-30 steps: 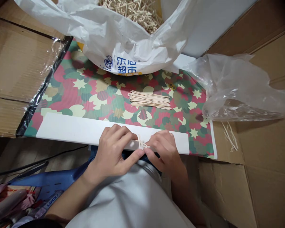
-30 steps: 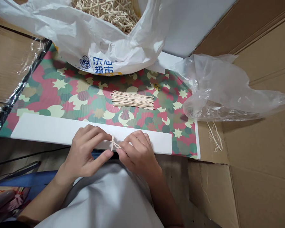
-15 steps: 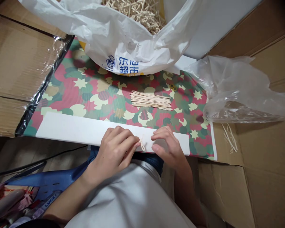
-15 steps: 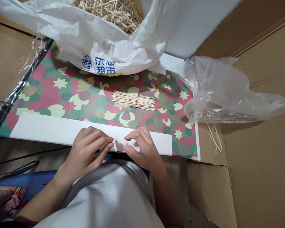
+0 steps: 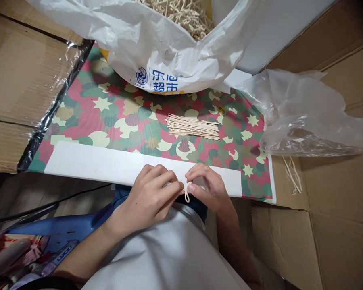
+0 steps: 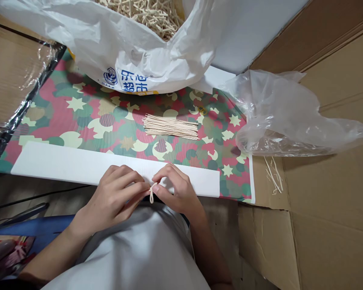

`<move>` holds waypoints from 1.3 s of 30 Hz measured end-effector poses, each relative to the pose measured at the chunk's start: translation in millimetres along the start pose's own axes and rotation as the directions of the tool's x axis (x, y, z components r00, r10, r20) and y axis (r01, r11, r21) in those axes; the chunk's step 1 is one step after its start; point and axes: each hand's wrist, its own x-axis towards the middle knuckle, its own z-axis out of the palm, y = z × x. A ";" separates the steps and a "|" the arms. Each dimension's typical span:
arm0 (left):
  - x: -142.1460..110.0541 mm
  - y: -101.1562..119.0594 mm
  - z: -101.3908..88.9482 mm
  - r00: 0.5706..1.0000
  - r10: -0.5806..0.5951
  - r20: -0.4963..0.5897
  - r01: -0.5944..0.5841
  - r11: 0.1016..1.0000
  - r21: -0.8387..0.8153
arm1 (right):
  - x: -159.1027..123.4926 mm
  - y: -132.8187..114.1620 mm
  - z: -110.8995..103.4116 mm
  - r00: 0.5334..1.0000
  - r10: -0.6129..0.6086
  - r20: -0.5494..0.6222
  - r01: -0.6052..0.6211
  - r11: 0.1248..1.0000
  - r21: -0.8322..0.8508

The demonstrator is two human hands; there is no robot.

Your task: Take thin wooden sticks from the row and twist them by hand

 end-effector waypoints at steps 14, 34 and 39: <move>-1.4 2.4 4.7 0.999 -0.009 0.049 0.012 0.997 -0.078 | -11.9 -1.1 14.8 0.958 0.087 -0.272 -0.058 0.992 0.112; -0.4 3.1 4.9 0.997 -0.036 0.070 0.037 0.999 -0.013 | -11.6 -9.5 -2.1 0.967 0.156 -0.200 -0.179 0.979 -0.102; -2.1 -0.9 5.4 0.995 -0.095 0.041 0.096 0.995 -0.008 | -12.5 -9.7 -16.3 0.962 0.231 -0.145 -0.173 0.928 0.329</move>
